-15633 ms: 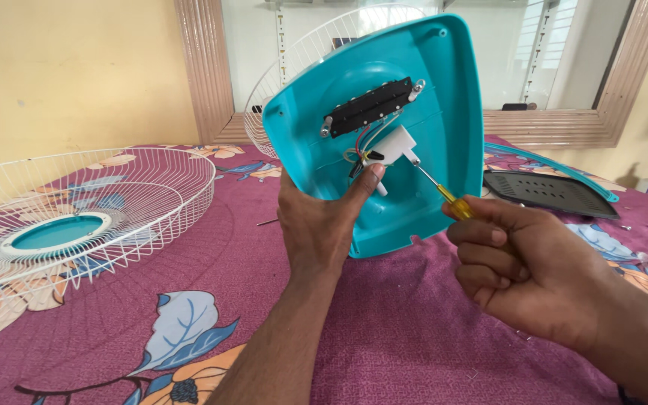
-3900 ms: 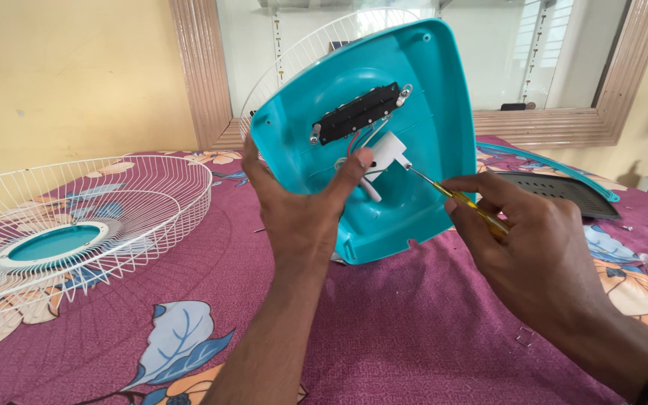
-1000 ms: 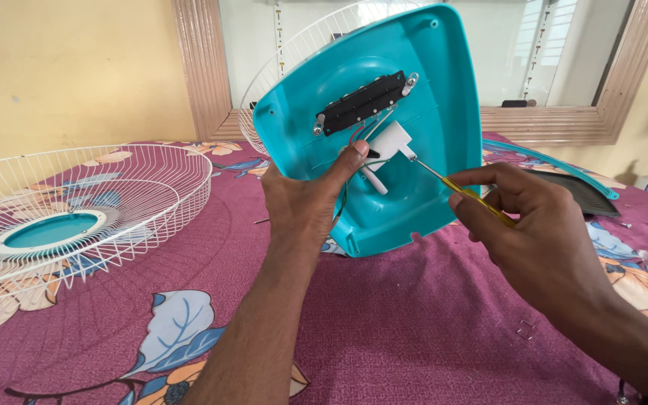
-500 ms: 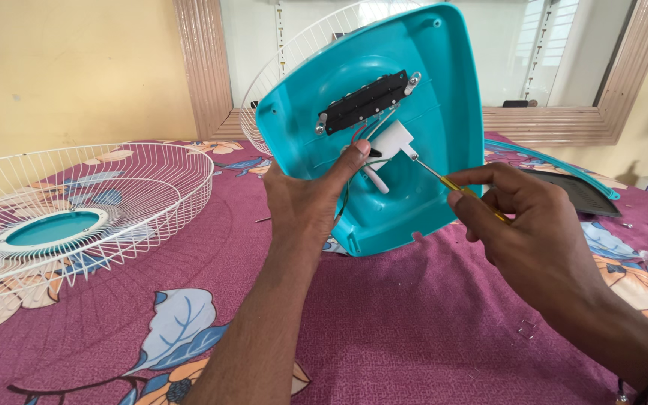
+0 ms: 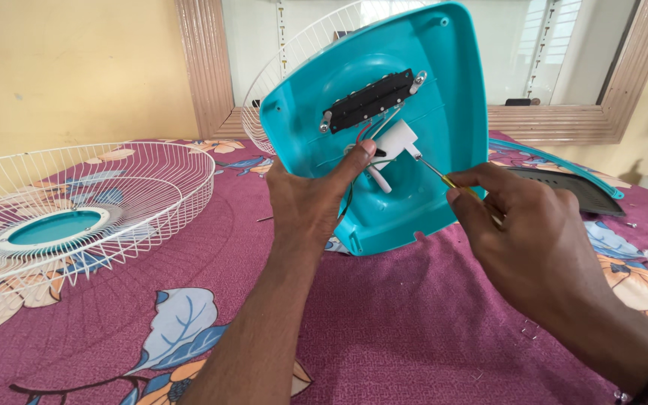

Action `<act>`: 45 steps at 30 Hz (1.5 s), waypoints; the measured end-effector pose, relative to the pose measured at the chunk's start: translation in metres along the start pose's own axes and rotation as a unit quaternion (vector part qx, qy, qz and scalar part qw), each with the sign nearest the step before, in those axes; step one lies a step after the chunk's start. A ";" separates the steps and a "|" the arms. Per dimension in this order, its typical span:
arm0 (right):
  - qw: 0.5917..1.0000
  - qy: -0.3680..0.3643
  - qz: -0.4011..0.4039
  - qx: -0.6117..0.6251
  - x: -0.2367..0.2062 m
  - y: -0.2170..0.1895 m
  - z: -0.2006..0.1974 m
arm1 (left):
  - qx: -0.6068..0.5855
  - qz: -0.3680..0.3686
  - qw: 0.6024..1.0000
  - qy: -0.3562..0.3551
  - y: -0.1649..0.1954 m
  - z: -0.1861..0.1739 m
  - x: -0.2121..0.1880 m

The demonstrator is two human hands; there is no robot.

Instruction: The person uses a screwdriver to tighten screws on the internal switch assembly of a teal fan housing. The fan cage and other components are visible on the table, but the person works only on the housing's wiring and switch.

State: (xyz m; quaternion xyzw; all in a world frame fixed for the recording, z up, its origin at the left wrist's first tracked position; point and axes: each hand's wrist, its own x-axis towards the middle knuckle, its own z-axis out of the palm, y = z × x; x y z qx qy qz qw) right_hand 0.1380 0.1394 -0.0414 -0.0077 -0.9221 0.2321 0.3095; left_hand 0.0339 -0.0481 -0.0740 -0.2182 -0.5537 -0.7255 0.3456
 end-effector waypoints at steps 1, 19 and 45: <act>0.999 0.015 -0.041 0.001 -0.001 -0.003 -0.001 | -0.035 0.008 0.999 -0.010 0.000 0.000 0.000; 0.957 -0.123 0.090 0.249 0.011 -0.014 -0.001 | -0.056 0.014 0.998 -0.040 0.006 -0.008 0.004; 0.855 -0.203 0.196 0.435 0.020 0.009 0.018 | -0.027 0.021 0.999 0.013 0.006 -0.015 0.004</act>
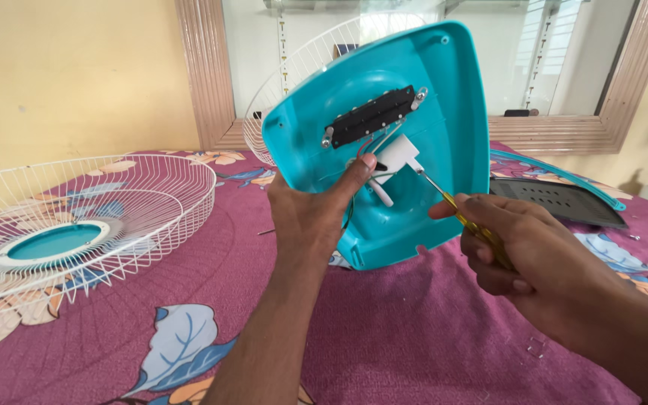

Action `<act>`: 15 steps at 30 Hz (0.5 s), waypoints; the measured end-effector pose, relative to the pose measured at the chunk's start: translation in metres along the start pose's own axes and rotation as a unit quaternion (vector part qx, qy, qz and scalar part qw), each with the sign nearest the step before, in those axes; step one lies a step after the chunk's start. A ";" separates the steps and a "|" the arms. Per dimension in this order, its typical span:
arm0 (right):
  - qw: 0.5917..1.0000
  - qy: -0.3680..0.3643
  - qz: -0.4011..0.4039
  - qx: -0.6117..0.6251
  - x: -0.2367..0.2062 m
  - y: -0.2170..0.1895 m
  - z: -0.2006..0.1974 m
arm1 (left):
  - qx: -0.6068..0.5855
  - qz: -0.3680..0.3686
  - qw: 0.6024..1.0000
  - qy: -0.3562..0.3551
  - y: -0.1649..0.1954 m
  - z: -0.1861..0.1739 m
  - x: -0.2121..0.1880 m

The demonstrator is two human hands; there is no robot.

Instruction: The person uses a screwdriver to tighten screws on the internal switch assembly of a teal fan housing. The fan cage and other components are visible on the table, but the person works only on the housing's wiring and switch.

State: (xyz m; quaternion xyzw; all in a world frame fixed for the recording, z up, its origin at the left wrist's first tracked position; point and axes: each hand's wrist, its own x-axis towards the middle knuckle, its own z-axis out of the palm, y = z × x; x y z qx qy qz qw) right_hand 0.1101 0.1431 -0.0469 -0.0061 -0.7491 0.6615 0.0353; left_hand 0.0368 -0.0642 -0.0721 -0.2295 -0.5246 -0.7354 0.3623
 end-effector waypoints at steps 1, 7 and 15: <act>1.000 0.000 -0.001 0.003 0.001 0.001 0.002 | 0.001 -0.006 1.000 0.002 0.000 -0.003 0.001; 1.000 0.004 -0.026 -0.002 0.002 0.007 0.010 | -0.015 -0.025 1.000 0.008 0.000 -0.016 0.003; 0.974 0.063 -0.177 -0.130 -0.010 0.008 0.017 | 0.002 -0.007 1.000 0.013 0.001 -0.022 0.002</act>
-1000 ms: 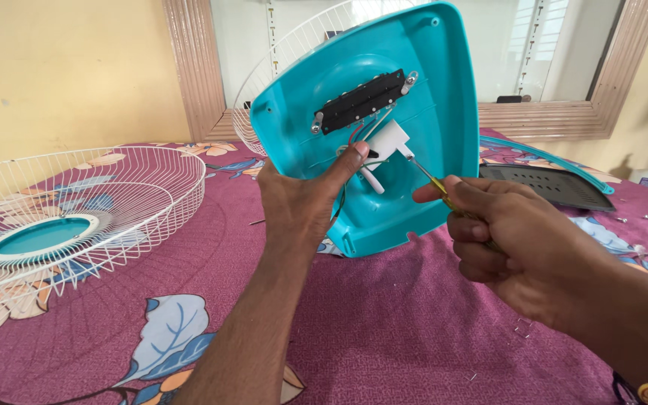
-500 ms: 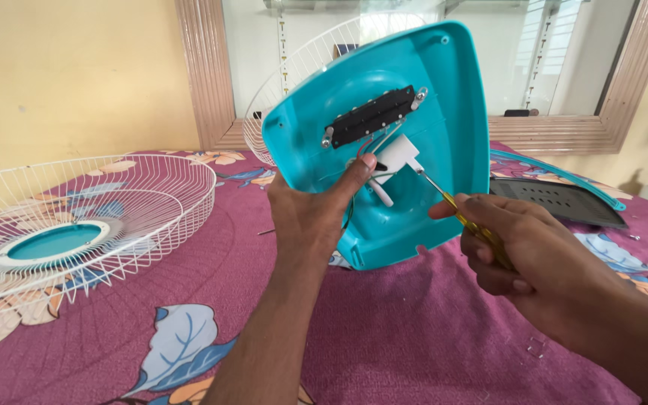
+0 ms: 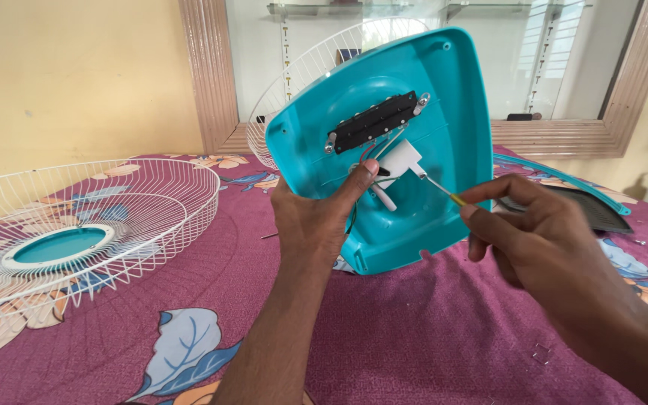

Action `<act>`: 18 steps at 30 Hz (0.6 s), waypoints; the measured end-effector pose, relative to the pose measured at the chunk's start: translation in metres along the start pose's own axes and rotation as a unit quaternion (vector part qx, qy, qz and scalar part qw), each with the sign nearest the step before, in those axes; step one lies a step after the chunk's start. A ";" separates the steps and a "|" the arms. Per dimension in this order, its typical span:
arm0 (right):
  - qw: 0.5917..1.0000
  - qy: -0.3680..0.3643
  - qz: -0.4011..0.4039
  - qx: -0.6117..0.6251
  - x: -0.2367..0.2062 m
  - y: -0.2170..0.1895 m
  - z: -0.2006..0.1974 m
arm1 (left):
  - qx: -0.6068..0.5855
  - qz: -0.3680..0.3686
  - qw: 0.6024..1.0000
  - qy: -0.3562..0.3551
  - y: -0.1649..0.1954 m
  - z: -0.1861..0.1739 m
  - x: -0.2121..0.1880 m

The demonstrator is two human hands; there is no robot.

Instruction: The person uses a screwdriver to tighten screws on the internal switch assembly of a teal fan housing. The fan cage and other components are visible on the table, but the person works only on the housing's wiring and switch.

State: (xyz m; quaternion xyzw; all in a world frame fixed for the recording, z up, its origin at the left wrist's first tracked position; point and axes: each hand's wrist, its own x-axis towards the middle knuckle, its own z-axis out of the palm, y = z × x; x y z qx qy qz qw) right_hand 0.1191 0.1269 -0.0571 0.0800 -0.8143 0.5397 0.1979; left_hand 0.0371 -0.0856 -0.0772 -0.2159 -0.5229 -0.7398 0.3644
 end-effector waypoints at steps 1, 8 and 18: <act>0.998 0.027 -0.040 -0.039 -0.001 -0.002 0.001 | -0.002 -0.001 1.000 -0.004 0.001 -0.001 0.000; 0.926 0.147 -0.196 -0.286 -0.018 -0.014 0.003 | -0.018 0.006 1.000 -0.017 0.003 -0.001 -0.003; 0.907 0.144 -0.234 -0.320 -0.016 -0.013 0.002 | -0.006 0.002 1.000 -0.020 0.001 -0.003 -0.003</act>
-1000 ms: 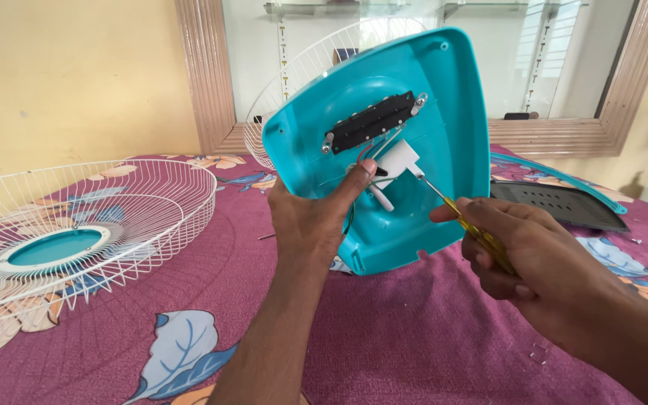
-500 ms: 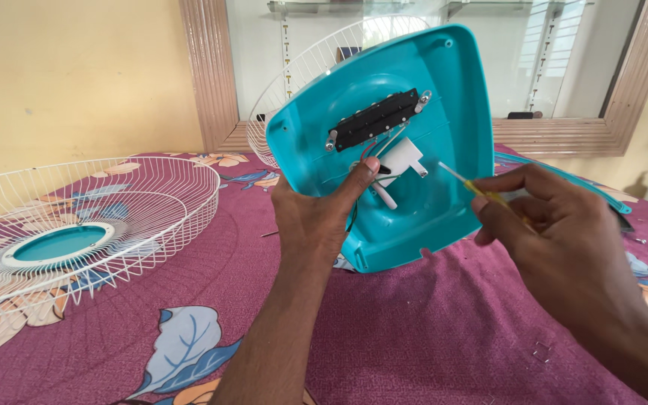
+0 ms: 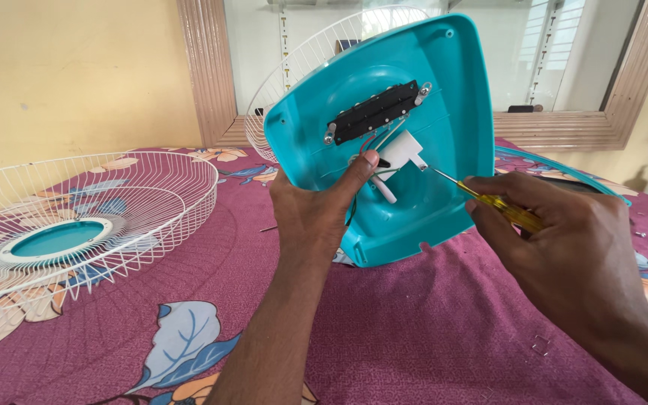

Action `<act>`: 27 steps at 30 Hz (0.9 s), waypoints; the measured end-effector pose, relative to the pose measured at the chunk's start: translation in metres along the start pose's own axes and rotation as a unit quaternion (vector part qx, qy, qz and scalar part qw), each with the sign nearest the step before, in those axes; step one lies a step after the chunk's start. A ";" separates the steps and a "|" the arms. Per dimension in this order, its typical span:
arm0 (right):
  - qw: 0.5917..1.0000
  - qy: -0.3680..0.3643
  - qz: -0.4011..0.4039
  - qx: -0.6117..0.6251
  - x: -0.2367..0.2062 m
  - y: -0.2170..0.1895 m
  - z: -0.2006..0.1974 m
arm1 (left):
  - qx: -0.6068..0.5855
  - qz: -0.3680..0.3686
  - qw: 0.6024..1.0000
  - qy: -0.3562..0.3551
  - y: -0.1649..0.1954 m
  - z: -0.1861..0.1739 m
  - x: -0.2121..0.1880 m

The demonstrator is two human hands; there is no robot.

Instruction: The person uses a screwdriver to tighten screws on the internal switch assembly of a teal fan housing. The fan cage and other components are visible on the table, but the person works only on the housing's wiring and switch.

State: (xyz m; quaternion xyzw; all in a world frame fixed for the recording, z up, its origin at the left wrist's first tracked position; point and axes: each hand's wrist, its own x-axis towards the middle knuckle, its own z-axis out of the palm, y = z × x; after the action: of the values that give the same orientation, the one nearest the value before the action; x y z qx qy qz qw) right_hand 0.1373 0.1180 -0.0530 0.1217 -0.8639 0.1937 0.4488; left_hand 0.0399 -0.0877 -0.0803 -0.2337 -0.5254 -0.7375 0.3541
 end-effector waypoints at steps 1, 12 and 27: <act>1.000 -0.002 -0.001 -0.001 0.001 0.000 0.000 | -0.006 0.006 1.000 0.001 0.000 0.001 0.000; 0.999 -0.011 0.006 0.037 0.001 0.001 0.002 | -0.023 0.006 1.000 0.005 0.002 0.003 0.001; 0.990 -0.066 0.124 0.006 0.003 -0.030 0.001 | -0.010 0.017 1.000 0.002 0.017 0.005 -0.003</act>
State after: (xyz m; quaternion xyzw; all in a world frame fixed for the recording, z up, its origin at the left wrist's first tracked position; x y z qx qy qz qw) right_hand 0.1461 0.0907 -0.0447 0.0292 -0.8988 0.2449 0.3624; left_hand 0.0550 -0.0857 -0.0704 -0.2443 -0.5137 -0.7370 0.3650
